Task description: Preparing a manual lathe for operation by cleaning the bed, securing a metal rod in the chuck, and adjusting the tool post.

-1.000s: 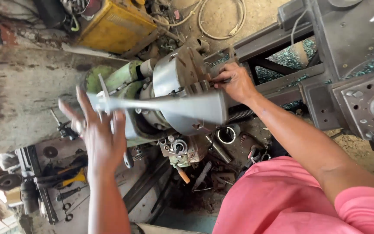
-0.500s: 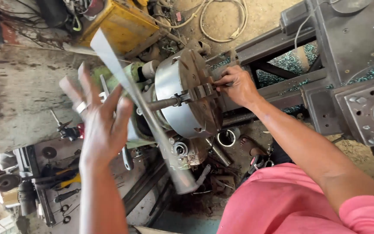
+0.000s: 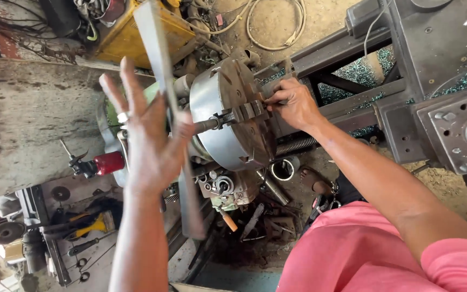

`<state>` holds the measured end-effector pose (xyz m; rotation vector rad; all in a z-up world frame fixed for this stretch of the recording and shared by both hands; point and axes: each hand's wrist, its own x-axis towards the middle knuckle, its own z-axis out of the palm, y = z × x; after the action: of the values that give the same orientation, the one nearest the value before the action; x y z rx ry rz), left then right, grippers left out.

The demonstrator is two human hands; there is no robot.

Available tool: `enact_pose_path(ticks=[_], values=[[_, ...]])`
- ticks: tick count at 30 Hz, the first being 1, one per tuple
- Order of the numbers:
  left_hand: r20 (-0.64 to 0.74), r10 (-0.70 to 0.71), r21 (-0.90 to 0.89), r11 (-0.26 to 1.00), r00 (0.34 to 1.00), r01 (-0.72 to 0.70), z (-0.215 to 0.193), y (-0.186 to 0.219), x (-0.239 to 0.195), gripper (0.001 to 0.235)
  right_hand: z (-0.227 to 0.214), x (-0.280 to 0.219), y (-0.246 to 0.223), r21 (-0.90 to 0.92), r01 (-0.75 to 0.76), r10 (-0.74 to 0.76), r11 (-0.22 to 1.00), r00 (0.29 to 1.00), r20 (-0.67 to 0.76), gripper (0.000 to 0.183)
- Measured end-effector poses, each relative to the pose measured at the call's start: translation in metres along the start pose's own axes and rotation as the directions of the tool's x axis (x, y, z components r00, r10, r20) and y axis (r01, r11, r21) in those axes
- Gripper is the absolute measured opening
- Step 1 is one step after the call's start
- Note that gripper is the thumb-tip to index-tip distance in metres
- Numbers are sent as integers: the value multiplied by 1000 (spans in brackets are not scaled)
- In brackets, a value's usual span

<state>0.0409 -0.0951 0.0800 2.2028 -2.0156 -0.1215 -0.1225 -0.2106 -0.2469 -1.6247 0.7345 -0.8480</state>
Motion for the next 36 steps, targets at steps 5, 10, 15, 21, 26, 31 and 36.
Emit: enact_pose_path(ticks=[5, 10, 15, 21, 26, 31, 36], values=[[66, 174, 39, 984, 983, -176, -24, 48, -52, 88, -3, 0, -5, 52, -89, 88, 995, 996, 29, 28], [135, -267, 325, 922, 954, 212, -39, -9, -67, 94, -1, 1, 2, 32, -106, 103, 994, 993, 59, 18], [183, -86, -974, 122, 979, 192, -12, 25, 18, 116, 1, 1, 4, 4, -33, 33, 999, 999, 6, 20], [558, -447, 344, 891, 699, 296, -49, 80, -39, 33, 0, 2, 1, -39, 36, -35, 999, 999, 29, 16], [188, -250, 249, 948, 950, 200, -35, -6, -10, 64, -2, 4, -1, -2, 47, -47, 999, 998, 39, 16], [149, 118, 237, 960, 982, -151, -19, 83, 3, 57, -6, -1, -13, 8, -9, 8, 1000, 996, 91, 17], [140, -121, 308, 949, 983, 72, -27, 20, -82, 34, -6, -1, -10, 43, -81, 77, 996, 993, 85, 16]])
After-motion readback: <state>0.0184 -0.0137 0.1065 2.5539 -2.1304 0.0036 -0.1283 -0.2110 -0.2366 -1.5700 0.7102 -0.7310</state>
